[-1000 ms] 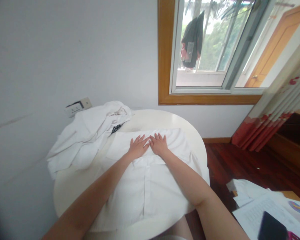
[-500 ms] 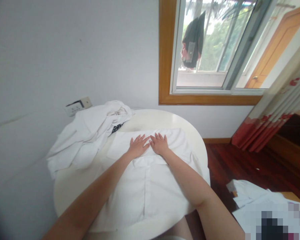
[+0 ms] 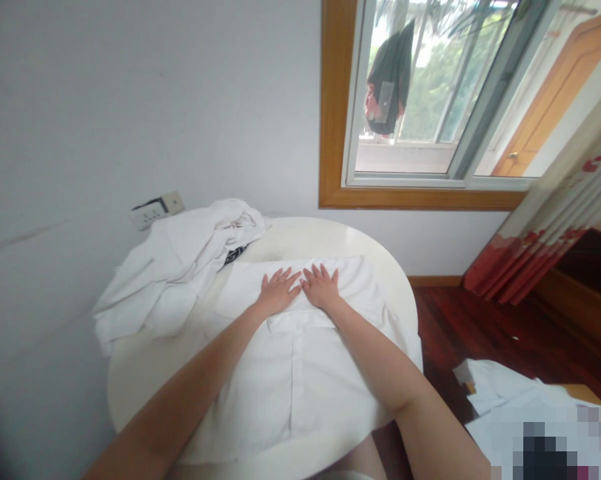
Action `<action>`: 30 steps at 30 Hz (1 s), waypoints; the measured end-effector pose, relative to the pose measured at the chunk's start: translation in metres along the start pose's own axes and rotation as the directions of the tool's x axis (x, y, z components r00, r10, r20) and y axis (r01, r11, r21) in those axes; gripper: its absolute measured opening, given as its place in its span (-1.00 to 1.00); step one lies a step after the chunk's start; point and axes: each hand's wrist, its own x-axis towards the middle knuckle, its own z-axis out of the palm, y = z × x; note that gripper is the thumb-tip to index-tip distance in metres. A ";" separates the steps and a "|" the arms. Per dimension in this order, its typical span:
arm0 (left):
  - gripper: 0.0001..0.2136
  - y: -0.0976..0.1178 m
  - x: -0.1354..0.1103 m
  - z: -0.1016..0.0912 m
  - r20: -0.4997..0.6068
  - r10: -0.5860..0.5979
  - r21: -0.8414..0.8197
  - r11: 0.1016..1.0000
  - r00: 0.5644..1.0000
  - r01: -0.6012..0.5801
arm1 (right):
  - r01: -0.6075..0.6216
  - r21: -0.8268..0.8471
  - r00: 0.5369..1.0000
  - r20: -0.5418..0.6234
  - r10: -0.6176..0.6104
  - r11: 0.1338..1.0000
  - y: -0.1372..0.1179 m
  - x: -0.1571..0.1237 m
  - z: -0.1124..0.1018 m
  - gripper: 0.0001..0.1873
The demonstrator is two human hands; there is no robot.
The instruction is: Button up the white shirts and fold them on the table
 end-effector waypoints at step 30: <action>-0.49 -0.001 0.000 0.000 0.003 0.003 -0.002 1.000 1.000 -0.003 | -0.004 -0.004 1.000 0.018 0.004 1.000 0.000 0.000 -0.002 -0.42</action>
